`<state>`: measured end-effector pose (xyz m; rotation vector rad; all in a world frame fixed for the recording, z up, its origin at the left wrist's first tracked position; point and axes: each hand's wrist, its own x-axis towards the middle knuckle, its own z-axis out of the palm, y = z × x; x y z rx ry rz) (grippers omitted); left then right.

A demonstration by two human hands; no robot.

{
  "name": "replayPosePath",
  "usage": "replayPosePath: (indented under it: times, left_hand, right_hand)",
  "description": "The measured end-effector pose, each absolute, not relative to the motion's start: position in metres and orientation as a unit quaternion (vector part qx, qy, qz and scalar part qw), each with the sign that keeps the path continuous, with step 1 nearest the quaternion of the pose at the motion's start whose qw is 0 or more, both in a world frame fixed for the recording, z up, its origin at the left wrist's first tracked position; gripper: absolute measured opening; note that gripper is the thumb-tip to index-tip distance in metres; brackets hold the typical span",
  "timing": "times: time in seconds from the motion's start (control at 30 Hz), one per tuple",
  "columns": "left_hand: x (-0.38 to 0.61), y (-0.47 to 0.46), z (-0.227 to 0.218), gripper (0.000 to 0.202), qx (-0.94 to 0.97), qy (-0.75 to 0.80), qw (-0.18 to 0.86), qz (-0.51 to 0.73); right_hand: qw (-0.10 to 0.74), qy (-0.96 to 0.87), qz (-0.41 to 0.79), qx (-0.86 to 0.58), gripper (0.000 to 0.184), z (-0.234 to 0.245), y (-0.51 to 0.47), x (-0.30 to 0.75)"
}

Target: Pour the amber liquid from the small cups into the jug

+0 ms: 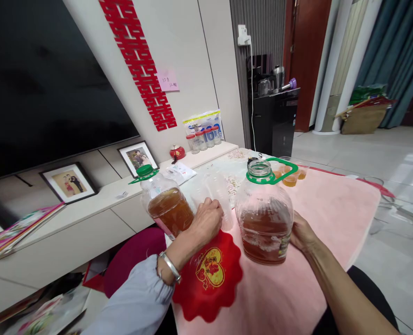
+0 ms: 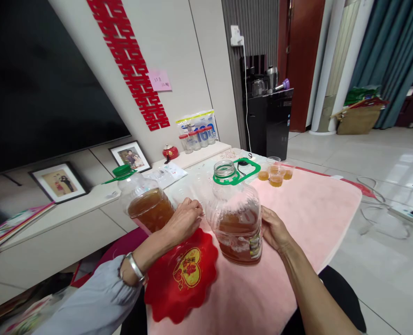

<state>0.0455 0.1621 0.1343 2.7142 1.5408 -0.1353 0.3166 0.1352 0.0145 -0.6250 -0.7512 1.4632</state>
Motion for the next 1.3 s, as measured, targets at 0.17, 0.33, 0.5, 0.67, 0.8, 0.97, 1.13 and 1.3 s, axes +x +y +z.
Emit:
replayPosePath:
  times: [0.17,0.33,0.5,0.67,0.8,0.97,1.13,1.3]
  left_hand:
    - [0.046,0.17,0.132,0.02,0.87,0.489,0.01,-0.064]
    - [0.044,0.173,0.132,0.019,0.86,0.508,0.017,-0.049]
    - [0.041,0.172,0.134,0.019,0.854,0.519,0.027,-0.027]
    - [0.035,0.174,0.132,0.018,0.859,0.511,0.032,0.005]
    - [0.033,0.177,0.135,0.019,0.865,0.5,0.013,0.037]
    - [0.031,0.165,0.16,0.021,0.859,0.507,-0.019,0.069]
    - [0.016,0.129,0.18,0.026,0.862,0.499,0.001,0.088]
    - [-0.007,0.095,0.154,0.033,0.868,0.491,0.059,0.054]
  right_hand:
    - [0.635,-0.33,0.645,-0.269,0.026,0.016,0.134,0.316]
    - [0.632,-0.331,0.646,-0.272,0.027,0.015,0.135,0.316]
    - [0.628,-0.332,0.647,-0.278,0.027,0.013,0.136,0.317]
    - [0.627,-0.334,0.644,-0.285,0.03,0.012,0.137,0.317]
    - [0.628,-0.34,0.636,-0.291,0.028,0.012,0.135,0.317]
    - [0.63,-0.346,0.625,-0.305,0.024,0.016,0.132,0.317]
    - [0.631,-0.333,0.623,-0.32,0.026,0.015,0.133,0.318]
    - [0.636,-0.319,0.621,-0.328,0.029,0.014,0.135,0.319]
